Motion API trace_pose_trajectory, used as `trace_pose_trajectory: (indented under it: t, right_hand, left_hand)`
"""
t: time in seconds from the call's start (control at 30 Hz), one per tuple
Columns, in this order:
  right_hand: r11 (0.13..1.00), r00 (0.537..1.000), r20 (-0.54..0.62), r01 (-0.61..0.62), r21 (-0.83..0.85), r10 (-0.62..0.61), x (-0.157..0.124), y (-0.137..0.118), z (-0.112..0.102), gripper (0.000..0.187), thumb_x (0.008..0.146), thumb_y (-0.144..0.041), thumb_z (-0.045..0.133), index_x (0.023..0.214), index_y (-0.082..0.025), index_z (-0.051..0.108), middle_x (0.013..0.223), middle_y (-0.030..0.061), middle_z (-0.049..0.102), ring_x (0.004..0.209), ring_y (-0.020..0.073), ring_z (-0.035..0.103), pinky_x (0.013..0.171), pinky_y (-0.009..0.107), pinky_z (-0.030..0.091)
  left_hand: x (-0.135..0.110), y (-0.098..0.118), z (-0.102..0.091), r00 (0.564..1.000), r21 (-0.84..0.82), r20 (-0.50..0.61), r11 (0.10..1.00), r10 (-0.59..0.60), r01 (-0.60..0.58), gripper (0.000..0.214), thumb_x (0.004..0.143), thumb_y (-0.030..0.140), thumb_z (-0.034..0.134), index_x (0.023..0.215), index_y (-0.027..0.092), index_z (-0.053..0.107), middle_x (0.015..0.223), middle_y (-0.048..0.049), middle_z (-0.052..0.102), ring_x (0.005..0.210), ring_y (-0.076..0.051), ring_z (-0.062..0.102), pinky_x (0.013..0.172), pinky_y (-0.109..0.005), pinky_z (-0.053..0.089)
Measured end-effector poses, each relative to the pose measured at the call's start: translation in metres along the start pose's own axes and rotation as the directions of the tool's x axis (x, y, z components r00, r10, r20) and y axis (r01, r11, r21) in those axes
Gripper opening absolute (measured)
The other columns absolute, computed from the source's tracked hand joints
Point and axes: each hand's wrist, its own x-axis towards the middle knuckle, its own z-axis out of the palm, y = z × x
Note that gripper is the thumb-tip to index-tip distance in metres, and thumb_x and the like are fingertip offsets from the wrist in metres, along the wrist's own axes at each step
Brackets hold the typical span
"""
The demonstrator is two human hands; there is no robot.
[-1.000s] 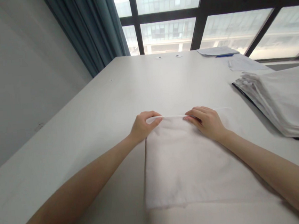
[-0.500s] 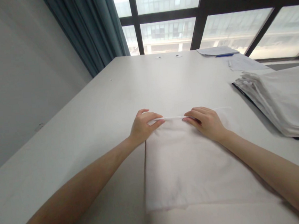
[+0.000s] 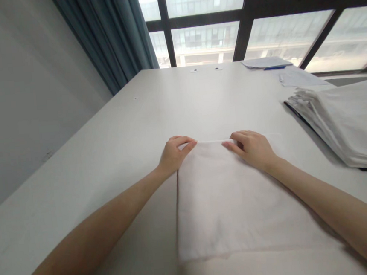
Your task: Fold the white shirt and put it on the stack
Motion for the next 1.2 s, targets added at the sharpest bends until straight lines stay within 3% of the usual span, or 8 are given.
trace_pose_trajectory:
  t: [0.23,0.47,0.77,1.0,1.2]
  right_hand:
    - [0.999,0.997,-0.074,-0.011,0.052,0.015,-0.003,0.006,-0.001,0.044,0.097,-0.053,0.042,0.069,-0.021,0.053,0.063,0.0002,0.052,0.062,0.0161,0.05,0.06,0.028,0.03]
    - [0.995,0.994,-0.077,-0.07,0.078,0.076,-0.004,0.016,0.001,0.044,0.096,-0.052,0.045,0.065,-0.021,0.048,0.059,-0.0014,0.048,0.058,0.015,0.046,0.057,0.028,0.027]
    - [1.0,0.993,-0.114,0.007,0.016,-0.005,-0.004,0.014,0.001,0.042,0.097,-0.05,0.043,0.069,-0.02,0.054,0.063,0.0007,0.054,0.062,0.0166,0.051,0.06,0.028,0.031]
    - [0.997,0.983,-0.169,0.07,-0.01,-0.071,-0.006,0.014,0.002,0.043,0.098,-0.048,0.043,0.069,-0.02,0.057,0.062,0.0016,0.055,0.062,0.0168,0.052,0.062,0.028,0.034]
    - [0.992,0.973,-0.195,0.125,-0.019,-0.127,-0.007,0.015,0.002,0.043,0.098,-0.047,0.043,0.069,-0.019,0.057,0.062,0.0019,0.055,0.061,0.0161,0.051,0.061,0.028,0.034]
  left_hand:
    - [0.003,-0.002,-0.004,0.988,-0.159,-0.006,0.975,-0.157,0.154,0.044,0.085,0.054,0.053,0.075,0.014,0.069,0.072,-0.0021,0.066,0.072,-0.017,0.058,0.065,-0.026,0.043]
    - [0.003,0.001,-0.006,0.987,-0.244,0.093,0.958,-0.128,0.147,0.038,0.083,0.051,0.052,0.081,0.015,0.064,0.075,-0.0008,0.06,0.075,-0.016,0.053,0.069,-0.026,0.041]
    - [0.001,0.0,-0.004,0.974,-0.402,0.114,0.888,-0.194,0.224,0.035,0.079,0.049,0.057,0.076,0.015,0.062,0.072,-0.0002,0.058,0.071,-0.016,0.052,0.065,-0.025,0.038]
    - [0.001,0.0,-0.004,0.981,-0.363,0.086,0.911,-0.175,0.195,0.036,0.082,0.049,0.053,0.072,0.016,0.06,0.068,0.0008,0.055,0.067,-0.015,0.049,0.063,-0.025,0.038]
    - [0.002,0.0,-0.006,0.99,-0.241,0.073,0.961,-0.124,0.138,0.038,0.081,0.05,0.057,0.084,0.014,0.07,0.069,-0.0012,0.059,0.066,-0.015,0.05,0.058,-0.024,0.036]
